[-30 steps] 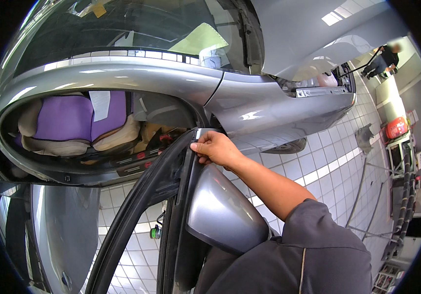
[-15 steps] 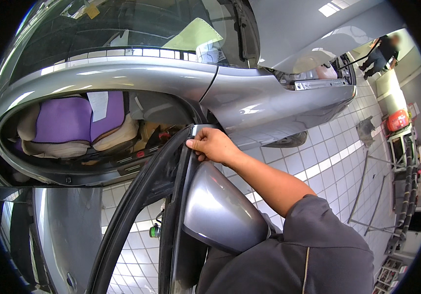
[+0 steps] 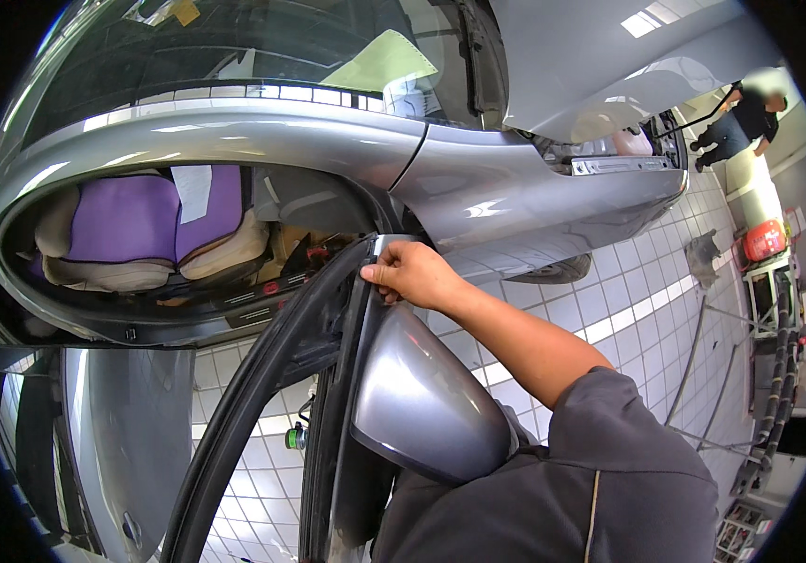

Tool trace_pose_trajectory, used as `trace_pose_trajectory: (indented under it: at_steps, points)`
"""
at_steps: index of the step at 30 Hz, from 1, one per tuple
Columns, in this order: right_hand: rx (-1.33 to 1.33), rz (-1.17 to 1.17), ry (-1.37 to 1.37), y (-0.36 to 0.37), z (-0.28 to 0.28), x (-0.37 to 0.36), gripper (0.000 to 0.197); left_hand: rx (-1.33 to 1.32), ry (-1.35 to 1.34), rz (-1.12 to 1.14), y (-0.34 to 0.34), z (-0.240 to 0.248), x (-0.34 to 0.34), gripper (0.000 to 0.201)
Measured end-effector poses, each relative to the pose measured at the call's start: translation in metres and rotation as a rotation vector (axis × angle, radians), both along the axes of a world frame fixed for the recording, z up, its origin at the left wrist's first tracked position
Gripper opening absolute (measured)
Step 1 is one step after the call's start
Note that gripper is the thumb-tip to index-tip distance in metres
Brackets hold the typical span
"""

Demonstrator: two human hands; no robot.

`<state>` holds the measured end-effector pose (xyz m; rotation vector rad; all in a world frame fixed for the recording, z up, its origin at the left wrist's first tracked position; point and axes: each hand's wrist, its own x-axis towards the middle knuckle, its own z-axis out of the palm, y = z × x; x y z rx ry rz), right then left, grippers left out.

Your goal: The person installs a rubber weather stripping seal along the perimeter of a car door frame. They align and press the seal into place by hand, working around the door's edges and corners to secure it.

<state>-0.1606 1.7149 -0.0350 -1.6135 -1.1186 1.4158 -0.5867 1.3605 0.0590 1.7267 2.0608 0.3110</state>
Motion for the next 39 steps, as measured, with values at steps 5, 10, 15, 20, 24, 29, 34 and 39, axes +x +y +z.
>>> trace_pose_trajectory:
  at_steps: [5,10,15,20,24,29,34,39]
  points:
    - [-0.027,0.067,0.031,0.001,0.007,-0.006,0.033,-0.029,0.011,0.035,-0.016,-0.006,-0.01,0.013]
    - [-0.048,0.042,0.018,0.003,0.007,-0.006,0.036,-0.001,0.015,0.012,-0.014,-0.005,0.0,0.016]
    - [-0.091,0.065,-0.012,0.002,0.016,-0.005,0.034,-0.003,0.041,0.049,-0.007,0.001,0.008,0.017]
    - [-0.079,0.018,0.036,0.001,0.006,-0.007,0.032,0.025,0.014,0.071,-0.002,0.005,0.013,0.015]
    - [-0.096,-0.022,0.022,-0.001,0.009,-0.008,0.032,0.038,0.017,0.032,-0.003,0.0,0.005,0.013]
    - [-0.046,-0.054,-0.002,-0.005,0.001,-0.003,0.036,0.027,0.037,0.018,-0.004,-0.009,0.003,0.012]
    - [0.027,-0.039,0.058,-0.011,-0.008,-0.004,0.034,0.111,0.045,0.03,-0.005,-0.01,0.006,0.013]
    - [0.076,-0.108,0.1,-0.017,0.003,0.0,0.032,0.152,0.062,0.009,-0.009,-0.011,0.007,0.014]
